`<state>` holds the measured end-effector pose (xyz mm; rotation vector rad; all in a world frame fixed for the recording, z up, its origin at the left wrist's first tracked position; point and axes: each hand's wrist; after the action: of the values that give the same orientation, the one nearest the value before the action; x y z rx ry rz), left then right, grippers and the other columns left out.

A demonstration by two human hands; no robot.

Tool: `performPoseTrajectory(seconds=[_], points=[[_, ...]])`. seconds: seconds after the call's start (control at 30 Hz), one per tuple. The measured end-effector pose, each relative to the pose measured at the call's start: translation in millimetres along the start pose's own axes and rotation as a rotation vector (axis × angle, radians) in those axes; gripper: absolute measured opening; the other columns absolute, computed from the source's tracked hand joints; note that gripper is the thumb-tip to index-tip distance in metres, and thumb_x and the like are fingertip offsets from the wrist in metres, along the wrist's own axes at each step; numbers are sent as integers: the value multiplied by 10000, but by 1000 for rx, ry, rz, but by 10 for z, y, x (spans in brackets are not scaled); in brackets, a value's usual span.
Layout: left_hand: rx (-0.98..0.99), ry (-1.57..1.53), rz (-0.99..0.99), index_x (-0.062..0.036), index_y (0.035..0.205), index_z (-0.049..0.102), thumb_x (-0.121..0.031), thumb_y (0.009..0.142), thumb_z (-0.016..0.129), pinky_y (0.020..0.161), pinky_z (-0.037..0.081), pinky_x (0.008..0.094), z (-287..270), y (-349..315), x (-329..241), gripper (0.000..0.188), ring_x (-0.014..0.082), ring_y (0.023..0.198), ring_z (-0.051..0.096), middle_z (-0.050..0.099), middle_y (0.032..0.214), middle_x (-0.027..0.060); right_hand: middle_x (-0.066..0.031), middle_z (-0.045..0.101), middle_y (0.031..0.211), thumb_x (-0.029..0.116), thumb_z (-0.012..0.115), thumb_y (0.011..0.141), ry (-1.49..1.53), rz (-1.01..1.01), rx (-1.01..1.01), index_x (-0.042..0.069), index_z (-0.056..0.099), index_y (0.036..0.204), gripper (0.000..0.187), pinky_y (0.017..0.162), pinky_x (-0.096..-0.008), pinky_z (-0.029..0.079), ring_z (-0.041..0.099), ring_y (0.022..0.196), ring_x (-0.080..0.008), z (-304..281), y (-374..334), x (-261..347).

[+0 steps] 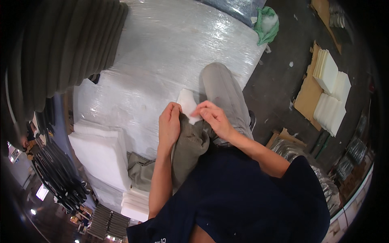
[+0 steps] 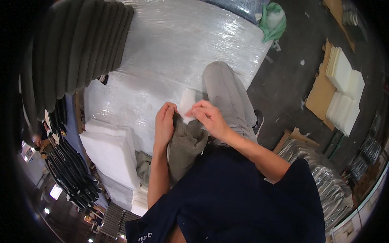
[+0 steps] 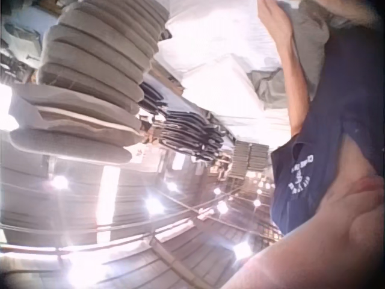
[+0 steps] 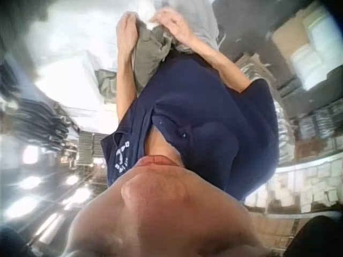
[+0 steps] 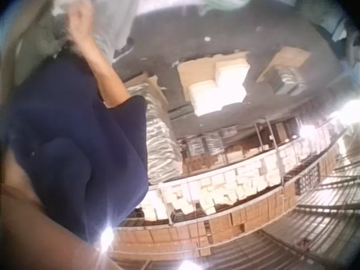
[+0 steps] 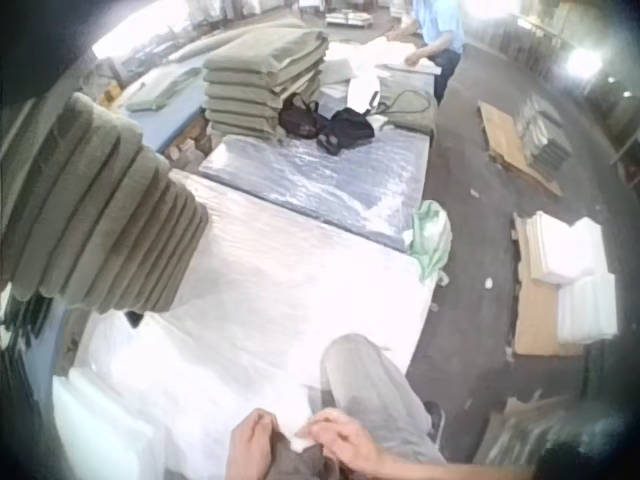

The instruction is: The person rolls a white foam pad and inserts it into a green fabric pillow cover. The person then adjusts the cover to enclose the foam and places the finished pillow on a stack.

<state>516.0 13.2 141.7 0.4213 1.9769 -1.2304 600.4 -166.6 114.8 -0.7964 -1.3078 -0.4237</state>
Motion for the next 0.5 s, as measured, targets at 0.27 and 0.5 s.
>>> performPoseTrajectory(seconds=[0.27,0.5], points=[[21,317,-123,30,753,701,-511,954,642,686,498,394,93,248,-142,579,235,660,620,673,677,138,-183,561,684,378,599,1049,-192,194,-317,-47,622,829,479,652,-389,449,530,649,-242,418,59,-43],[-46,322,-139,-27,878,803,-496,899,646,811,548,454,135,523,58,495,392,877,740,760,849,226,-352,694,869,462,567,981,-439,557,42,-78,740,937,569,798,-527,519,712,881,-481,285,671,-194]])
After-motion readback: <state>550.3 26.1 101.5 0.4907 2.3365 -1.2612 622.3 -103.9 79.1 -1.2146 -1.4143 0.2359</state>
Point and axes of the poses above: each hand's wrist, its own y-axis towards the middle knuckle, its own z-axis out of the palm, x = y × z
